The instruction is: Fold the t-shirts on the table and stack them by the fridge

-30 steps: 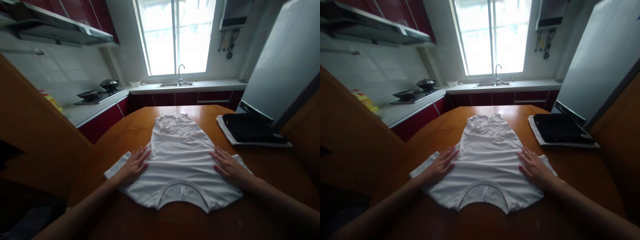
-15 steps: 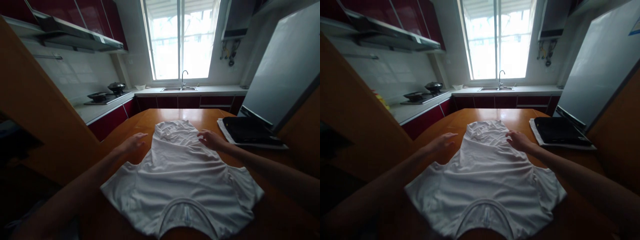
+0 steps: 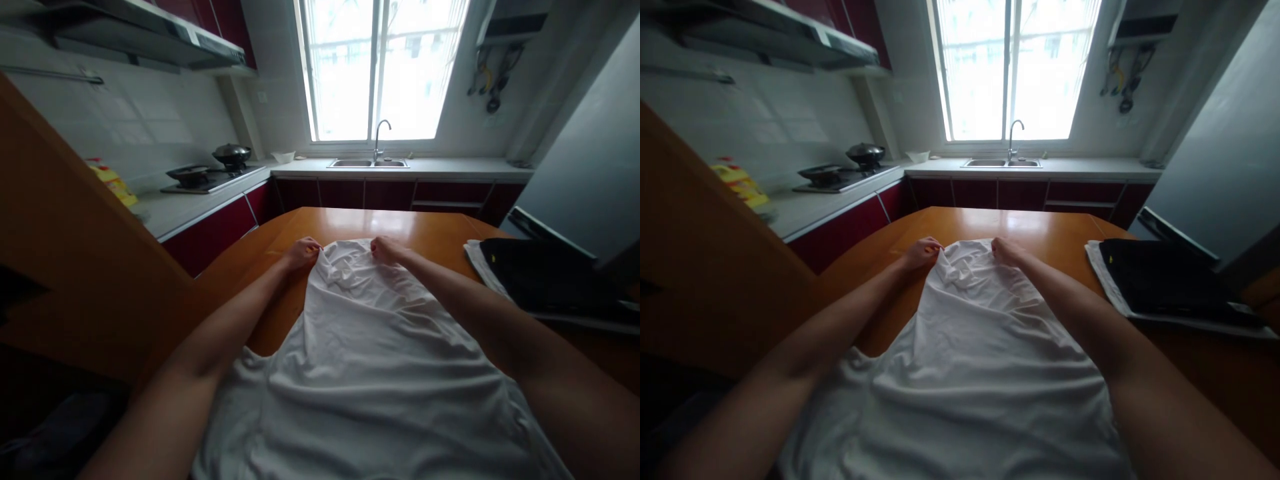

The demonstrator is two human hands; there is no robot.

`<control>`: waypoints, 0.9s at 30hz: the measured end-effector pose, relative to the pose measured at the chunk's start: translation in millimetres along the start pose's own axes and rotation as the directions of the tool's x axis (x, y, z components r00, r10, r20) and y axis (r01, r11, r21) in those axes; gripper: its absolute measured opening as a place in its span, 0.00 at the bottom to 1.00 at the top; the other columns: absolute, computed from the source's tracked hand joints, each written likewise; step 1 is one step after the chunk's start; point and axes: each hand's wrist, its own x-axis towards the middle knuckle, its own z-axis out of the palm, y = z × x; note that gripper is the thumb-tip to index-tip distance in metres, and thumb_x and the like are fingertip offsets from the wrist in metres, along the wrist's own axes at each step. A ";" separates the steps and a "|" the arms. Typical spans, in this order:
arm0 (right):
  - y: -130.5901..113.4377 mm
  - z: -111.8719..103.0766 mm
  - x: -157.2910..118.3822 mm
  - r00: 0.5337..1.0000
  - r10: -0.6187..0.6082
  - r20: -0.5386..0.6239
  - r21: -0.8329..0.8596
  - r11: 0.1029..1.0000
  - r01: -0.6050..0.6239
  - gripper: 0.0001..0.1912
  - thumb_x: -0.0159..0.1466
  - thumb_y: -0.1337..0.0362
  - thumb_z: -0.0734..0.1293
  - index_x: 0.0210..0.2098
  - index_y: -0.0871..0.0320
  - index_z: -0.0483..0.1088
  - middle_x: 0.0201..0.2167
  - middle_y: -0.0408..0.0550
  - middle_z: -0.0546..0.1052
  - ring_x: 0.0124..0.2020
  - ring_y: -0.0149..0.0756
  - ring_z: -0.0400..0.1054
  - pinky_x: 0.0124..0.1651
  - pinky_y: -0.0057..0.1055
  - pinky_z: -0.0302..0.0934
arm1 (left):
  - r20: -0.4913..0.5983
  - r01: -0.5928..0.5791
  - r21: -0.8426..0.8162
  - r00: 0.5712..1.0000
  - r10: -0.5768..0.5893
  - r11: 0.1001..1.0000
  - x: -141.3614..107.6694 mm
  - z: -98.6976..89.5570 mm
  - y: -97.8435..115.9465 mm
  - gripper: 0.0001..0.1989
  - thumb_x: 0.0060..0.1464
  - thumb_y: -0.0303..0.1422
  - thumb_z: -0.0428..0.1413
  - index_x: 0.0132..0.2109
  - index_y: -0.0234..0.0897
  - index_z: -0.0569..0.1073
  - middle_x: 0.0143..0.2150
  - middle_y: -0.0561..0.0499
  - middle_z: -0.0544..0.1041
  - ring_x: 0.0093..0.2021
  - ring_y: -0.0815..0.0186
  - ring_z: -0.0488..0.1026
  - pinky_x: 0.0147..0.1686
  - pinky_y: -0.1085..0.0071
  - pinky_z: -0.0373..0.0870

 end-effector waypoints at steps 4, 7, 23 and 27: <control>27.9 -19.0 11.8 0.996 0.065 -0.057 0.146 0.988 -0.056 0.09 0.59 0.65 0.71 0.40 0.60 0.78 0.36 0.50 0.80 0.36 0.37 0.72 0.41 0.29 0.63 | -0.100 -0.016 -0.271 0.995 -0.012 0.962 8.1 -2.0 -3.9 0.13 0.49 0.41 0.63 0.35 0.34 0.79 0.41 0.45 0.77 0.42 0.61 0.74 0.43 0.68 0.72; 51.9 -42.8 8.1 0.988 0.113 -0.104 0.237 0.968 -0.086 0.11 0.60 0.61 0.72 0.39 0.61 0.76 0.33 0.49 0.78 0.31 0.34 0.69 0.38 0.30 0.63 | -0.054 0.112 -0.525 0.985 -0.164 0.844 10.8 -4.4 -0.5 0.13 0.49 0.41 0.63 0.36 0.35 0.76 0.36 0.49 0.75 0.38 0.64 0.72 0.40 0.70 0.70; 157.2 -60.2 -13.7 0.883 0.453 -0.125 0.936 0.350 -0.047 0.11 0.52 0.70 0.70 0.33 0.55 0.66 0.28 0.42 0.71 0.27 0.29 0.66 0.27 0.24 0.59 | 0.253 0.163 -0.450 0.966 -0.050 0.878 48.5 -11.9 2.4 0.22 0.35 0.38 0.73 0.34 0.34 0.73 0.30 0.55 0.71 0.30 0.69 0.69 0.32 0.73 0.66; 163.3 -53.8 -11.3 0.865 0.486 -0.124 0.920 0.384 -0.084 0.11 0.54 0.70 0.69 0.34 0.55 0.65 0.28 0.41 0.71 0.26 0.28 0.66 0.29 0.25 0.60 | 0.271 0.125 -0.421 0.963 -0.007 0.898 52.0 -13.1 -3.9 0.27 0.34 0.36 0.72 0.43 0.35 0.75 0.37 0.52 0.75 0.33 0.68 0.73 0.35 0.71 0.70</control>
